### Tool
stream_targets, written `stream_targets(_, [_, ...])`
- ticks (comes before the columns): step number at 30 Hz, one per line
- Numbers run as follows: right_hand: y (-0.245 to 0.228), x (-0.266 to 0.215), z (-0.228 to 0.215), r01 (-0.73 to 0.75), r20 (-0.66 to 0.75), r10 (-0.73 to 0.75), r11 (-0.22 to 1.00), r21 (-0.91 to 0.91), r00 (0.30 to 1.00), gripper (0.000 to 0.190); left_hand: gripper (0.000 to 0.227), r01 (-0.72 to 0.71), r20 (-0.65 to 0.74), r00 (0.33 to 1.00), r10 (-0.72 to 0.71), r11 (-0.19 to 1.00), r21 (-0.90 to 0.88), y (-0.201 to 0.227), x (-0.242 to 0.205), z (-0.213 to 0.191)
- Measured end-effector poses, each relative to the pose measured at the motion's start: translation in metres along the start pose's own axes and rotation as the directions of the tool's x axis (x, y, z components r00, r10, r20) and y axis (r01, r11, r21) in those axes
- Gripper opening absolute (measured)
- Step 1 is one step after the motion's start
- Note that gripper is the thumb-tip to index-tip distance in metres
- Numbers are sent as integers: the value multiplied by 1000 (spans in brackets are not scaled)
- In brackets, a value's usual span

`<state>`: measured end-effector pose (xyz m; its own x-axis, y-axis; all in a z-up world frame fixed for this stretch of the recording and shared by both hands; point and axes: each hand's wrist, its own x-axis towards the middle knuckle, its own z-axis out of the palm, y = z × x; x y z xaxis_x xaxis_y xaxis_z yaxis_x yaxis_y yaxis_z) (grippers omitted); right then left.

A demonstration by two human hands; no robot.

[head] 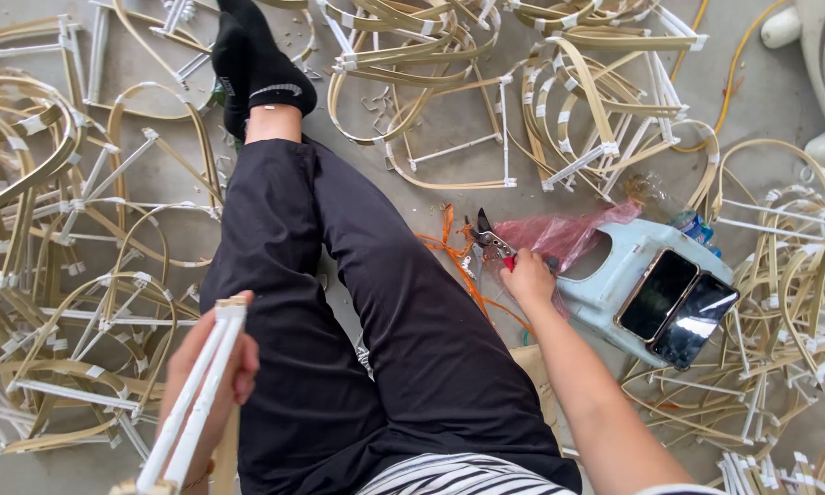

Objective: The person is assembling and trimming wooden frame components for furniture manufacturing.

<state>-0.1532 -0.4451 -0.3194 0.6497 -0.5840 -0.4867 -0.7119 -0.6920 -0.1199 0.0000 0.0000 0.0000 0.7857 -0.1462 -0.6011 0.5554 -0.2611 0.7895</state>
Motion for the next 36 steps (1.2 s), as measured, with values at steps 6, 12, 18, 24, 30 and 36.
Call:
stream_targets(6, [8, -27, -61, 69, -59, -55, 959, 274, 997, 53, 42, 108, 121, 989, -84, 973, -205, -2, 0, 42])
stream_targets(12, [-27, -124, -190, 378, 93, -462, 811, 447, 882, 50, 38, 72, 257, 966, -5, 966, -248, -17, -13, 52])
stream_targets(18, [-117, -188, -222, 749, 493, -661, 662, 30, 565, 35, 33, 52, 365, 927, 84, 936, -349, -22, -32, 50])
stream_targets(24, [-96, -186, -250, 609, 559, -575, 779, 149, 598, 38, 32, 58, 383, 918, 99, 925, -376, -38, -46, 47])
stream_targets(30, [-89, -217, -247, 379, 287, -686, 647, 662, 669, 87, 33, 216, 496, 864, 91, 823, -526, -31, -53, 50])
stream_targets(36, [-104, -238, -237, -10, 745, -462, 847, 532, 481, 85, 30, 24, 461, 869, 178, 916, -399, -35, -63, 55])
